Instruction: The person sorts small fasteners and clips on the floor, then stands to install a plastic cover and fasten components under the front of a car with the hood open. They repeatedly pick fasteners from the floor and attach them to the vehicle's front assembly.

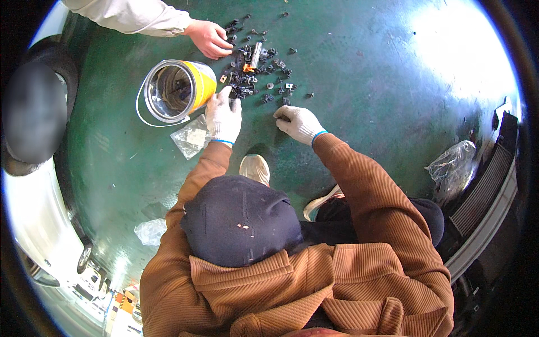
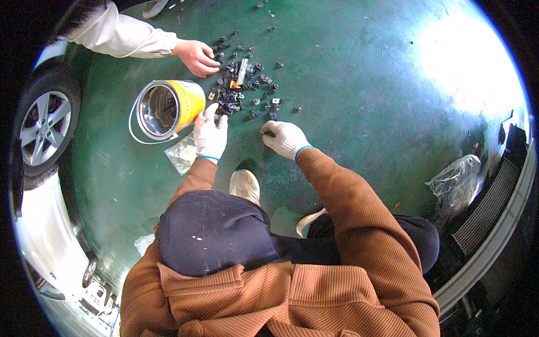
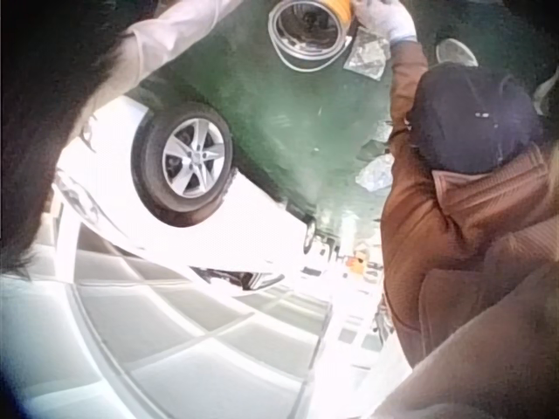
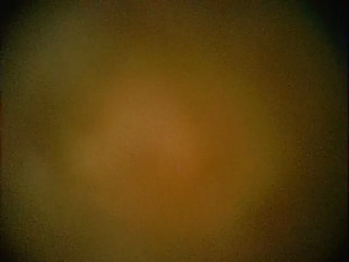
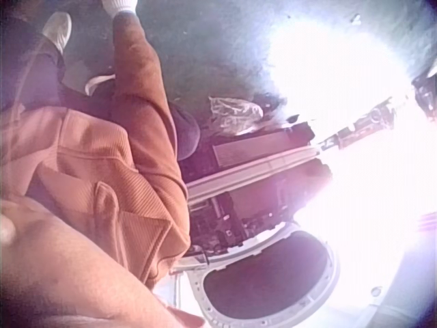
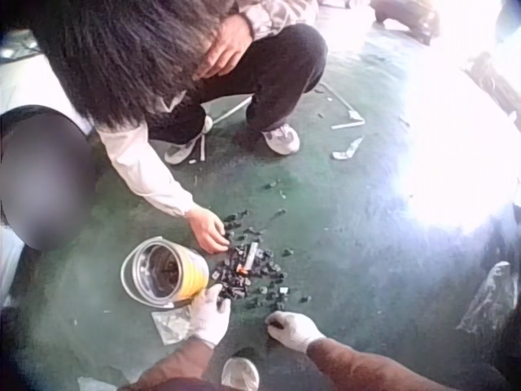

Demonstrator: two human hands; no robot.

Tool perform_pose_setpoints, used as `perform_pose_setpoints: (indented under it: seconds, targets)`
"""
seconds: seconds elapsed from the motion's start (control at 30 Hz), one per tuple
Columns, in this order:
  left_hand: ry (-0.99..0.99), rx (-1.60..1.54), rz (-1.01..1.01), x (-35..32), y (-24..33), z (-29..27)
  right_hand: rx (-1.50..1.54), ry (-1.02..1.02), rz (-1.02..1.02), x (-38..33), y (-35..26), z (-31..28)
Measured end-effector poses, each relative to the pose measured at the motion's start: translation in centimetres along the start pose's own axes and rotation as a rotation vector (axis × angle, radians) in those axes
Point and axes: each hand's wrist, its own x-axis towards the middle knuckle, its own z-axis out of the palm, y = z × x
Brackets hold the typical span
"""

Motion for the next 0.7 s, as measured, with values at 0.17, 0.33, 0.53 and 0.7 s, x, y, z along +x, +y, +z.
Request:
perform_pose_setpoints:
  seconds: [0.17, 0.33, 0.53, 0.7]
  targets:
    - [-0.088, 0.108, 0.186, -0.7, 0.0, -0.8, -0.026, 0.012, -0.001, 0.0, -0.1, 0.0]
    - [-0.326, 0.248, 0.213, -4.2, 2.0, -0.7, -0.027, 0.0, 0.021, 0.1, -0.3, 0.0]
    - [-0.341, 0.206, 0.085, -6.7, 2.1, 0.4, -0.036, 0.009, 0.016, -0.1, -0.4, 0.0]
    - [-0.158, 0.183, 0.027, -5.9, -0.5, 0.3, -0.008, -0.007, 0.033, 0.0, -0.5, -0.1]
